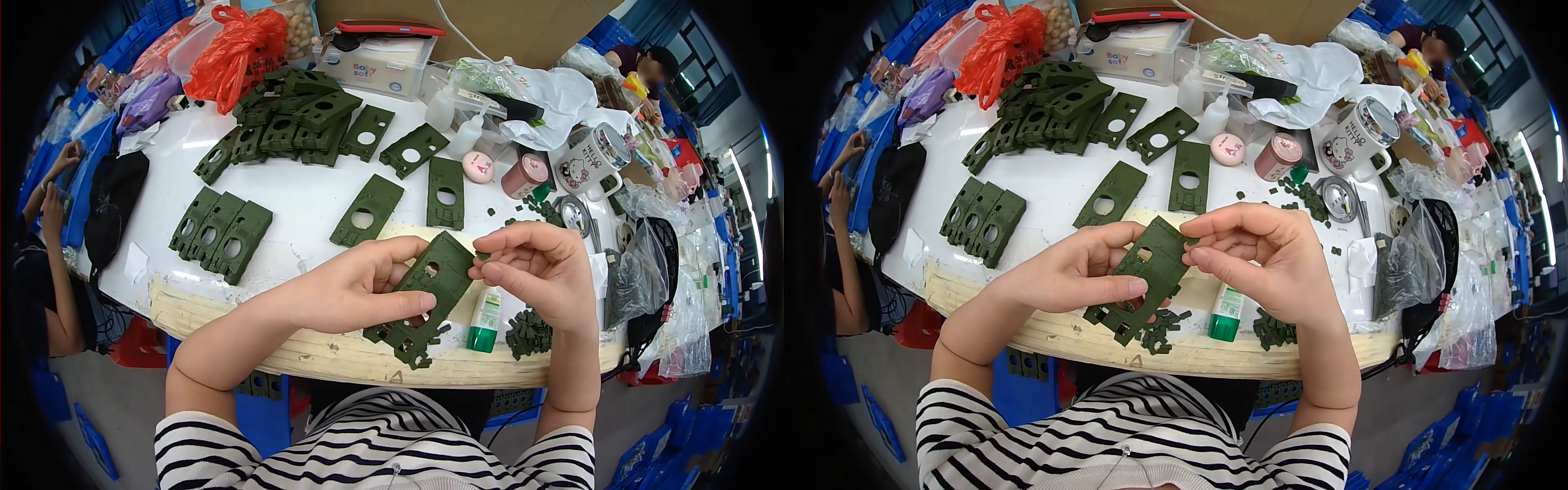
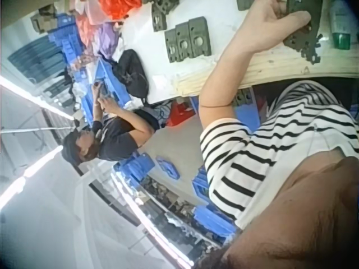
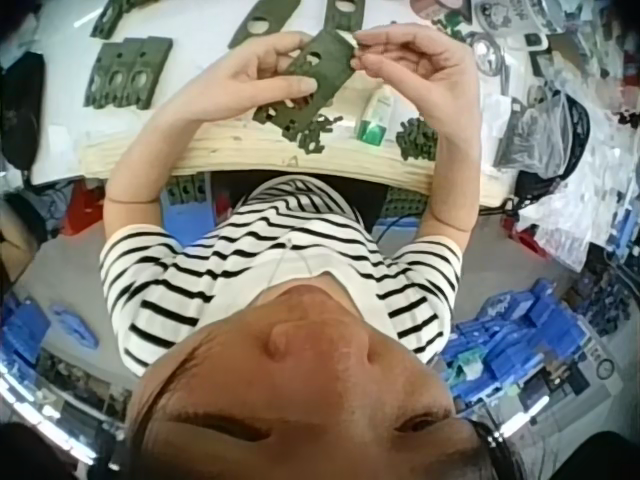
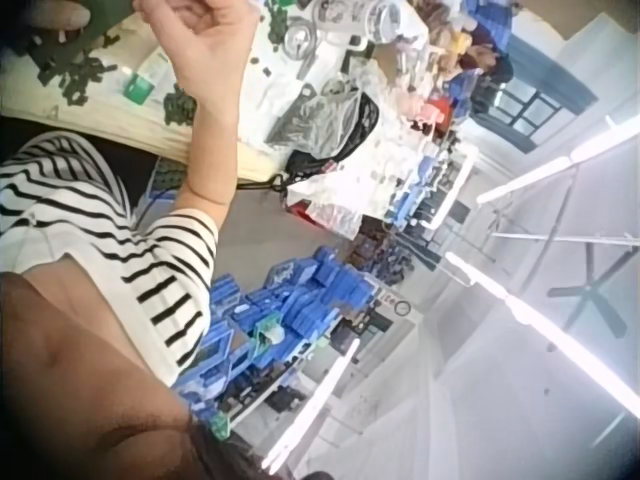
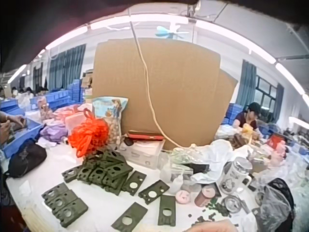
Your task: Applying glue to plastic toy tank parts and attaching small detail components on a workbench.
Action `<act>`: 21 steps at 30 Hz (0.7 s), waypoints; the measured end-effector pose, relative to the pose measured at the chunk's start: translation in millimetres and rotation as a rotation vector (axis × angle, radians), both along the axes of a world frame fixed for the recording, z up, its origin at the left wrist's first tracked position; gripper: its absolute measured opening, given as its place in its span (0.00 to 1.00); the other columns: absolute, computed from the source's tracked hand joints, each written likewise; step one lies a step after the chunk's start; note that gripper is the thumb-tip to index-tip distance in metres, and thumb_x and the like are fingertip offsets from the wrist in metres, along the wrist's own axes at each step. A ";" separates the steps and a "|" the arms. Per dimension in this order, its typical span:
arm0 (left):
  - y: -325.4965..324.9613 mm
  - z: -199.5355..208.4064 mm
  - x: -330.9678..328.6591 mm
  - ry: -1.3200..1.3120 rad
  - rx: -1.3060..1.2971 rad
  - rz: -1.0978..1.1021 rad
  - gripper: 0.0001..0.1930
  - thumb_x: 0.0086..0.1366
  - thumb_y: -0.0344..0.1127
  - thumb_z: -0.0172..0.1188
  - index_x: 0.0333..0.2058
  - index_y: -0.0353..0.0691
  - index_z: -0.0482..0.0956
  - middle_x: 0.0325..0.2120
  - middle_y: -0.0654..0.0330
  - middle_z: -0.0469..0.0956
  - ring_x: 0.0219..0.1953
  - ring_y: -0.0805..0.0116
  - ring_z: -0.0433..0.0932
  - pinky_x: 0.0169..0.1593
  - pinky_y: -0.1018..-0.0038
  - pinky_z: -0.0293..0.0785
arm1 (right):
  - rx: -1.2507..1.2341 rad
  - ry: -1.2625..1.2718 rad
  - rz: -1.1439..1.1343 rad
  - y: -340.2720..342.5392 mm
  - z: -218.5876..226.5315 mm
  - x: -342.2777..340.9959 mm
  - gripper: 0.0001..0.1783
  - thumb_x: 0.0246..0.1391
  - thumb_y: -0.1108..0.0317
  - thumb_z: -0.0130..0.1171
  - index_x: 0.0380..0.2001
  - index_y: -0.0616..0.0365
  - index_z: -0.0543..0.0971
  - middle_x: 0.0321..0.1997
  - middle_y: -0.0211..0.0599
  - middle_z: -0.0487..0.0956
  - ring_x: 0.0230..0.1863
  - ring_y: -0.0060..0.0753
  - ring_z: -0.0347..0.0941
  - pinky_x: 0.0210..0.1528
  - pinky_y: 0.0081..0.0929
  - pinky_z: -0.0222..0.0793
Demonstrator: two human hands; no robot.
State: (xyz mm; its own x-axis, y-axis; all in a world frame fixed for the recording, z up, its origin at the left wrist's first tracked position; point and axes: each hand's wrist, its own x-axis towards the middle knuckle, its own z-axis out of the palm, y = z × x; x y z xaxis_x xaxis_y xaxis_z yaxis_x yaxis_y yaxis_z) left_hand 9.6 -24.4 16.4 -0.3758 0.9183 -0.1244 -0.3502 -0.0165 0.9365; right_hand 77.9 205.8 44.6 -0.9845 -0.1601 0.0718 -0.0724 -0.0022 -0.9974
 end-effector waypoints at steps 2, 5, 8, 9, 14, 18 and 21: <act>-0.1 -0.2 0.3 0.001 0.004 0.001 0.22 0.66 0.27 0.53 0.57 0.32 0.61 0.42 0.52 0.79 0.46 0.70 0.77 0.49 0.74 0.75 | 0.036 0.054 0.000 0.2 -0.8 -0.3 0.11 0.52 0.82 0.59 0.40 0.69 0.79 0.35 0.38 0.81 0.37 0.25 0.79 0.41 0.17 0.76; 0.3 0.1 0.5 -0.002 0.019 -0.005 0.22 0.66 0.27 0.53 0.57 0.32 0.61 0.41 0.52 0.79 0.45 0.71 0.77 0.49 0.74 0.75 | 0.072 0.150 -0.016 1.6 -2.9 -2.2 0.10 0.51 0.82 0.60 0.39 0.68 0.80 0.35 0.39 0.81 0.36 0.24 0.78 0.41 0.19 0.75; 0.6 0.2 0.9 -0.002 0.016 -0.004 0.22 0.66 0.27 0.53 0.57 0.31 0.61 0.41 0.52 0.79 0.45 0.72 0.77 0.49 0.75 0.75 | 0.096 0.193 -0.071 -1.3 -3.4 -0.6 0.10 0.50 0.82 0.61 0.38 0.68 0.80 0.34 0.39 0.81 0.36 0.23 0.78 0.41 0.20 0.75; 0.5 0.0 1.1 -0.001 0.012 0.000 0.22 0.67 0.27 0.53 0.57 0.31 0.61 0.41 0.52 0.79 0.44 0.72 0.77 0.48 0.75 0.75 | 0.119 0.195 -0.083 -3.1 -2.0 1.4 0.09 0.50 0.82 0.61 0.37 0.68 0.81 0.34 0.38 0.81 0.36 0.23 0.78 0.41 0.19 0.75; 0.4 -1.9 2.1 0.009 0.028 0.010 0.22 0.66 0.27 0.53 0.57 0.32 0.61 0.41 0.53 0.79 0.43 0.74 0.77 0.47 0.76 0.75 | 0.394 0.302 -0.121 -10.5 7.1 6.3 0.07 0.47 0.82 0.63 0.33 0.65 0.82 0.30 0.36 0.82 0.35 0.22 0.78 0.40 0.18 0.74; 0.8 -3.5 3.9 0.012 0.000 0.023 0.21 0.66 0.26 0.54 0.57 0.32 0.62 0.40 0.57 0.79 0.40 0.77 0.77 0.45 0.78 0.74 | 0.317 0.222 -0.194 -24.1 4.0 11.9 0.07 0.45 0.81 0.65 0.31 0.63 0.82 0.29 0.36 0.82 0.30 0.22 0.77 0.34 0.18 0.71; 2.6 -8.7 7.3 0.039 0.030 0.061 0.22 0.65 0.28 0.54 0.56 0.31 0.62 0.33 0.61 0.78 0.34 0.78 0.76 0.39 0.80 0.73 | 0.371 0.269 -0.167 -24.4 1.9 10.3 0.07 0.43 0.80 0.66 0.29 0.61 0.82 0.30 0.35 0.80 0.30 0.24 0.74 0.32 0.19 0.68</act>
State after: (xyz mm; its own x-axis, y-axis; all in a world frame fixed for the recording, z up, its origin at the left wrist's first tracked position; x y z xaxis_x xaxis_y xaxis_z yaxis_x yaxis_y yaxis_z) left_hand 16.9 -21.8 7.7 -0.4348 0.8969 -0.0810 -0.3111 -0.0652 0.9481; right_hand 88.2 181.5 46.5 -0.9534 -0.0640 0.2950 -0.2964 0.3836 -0.8747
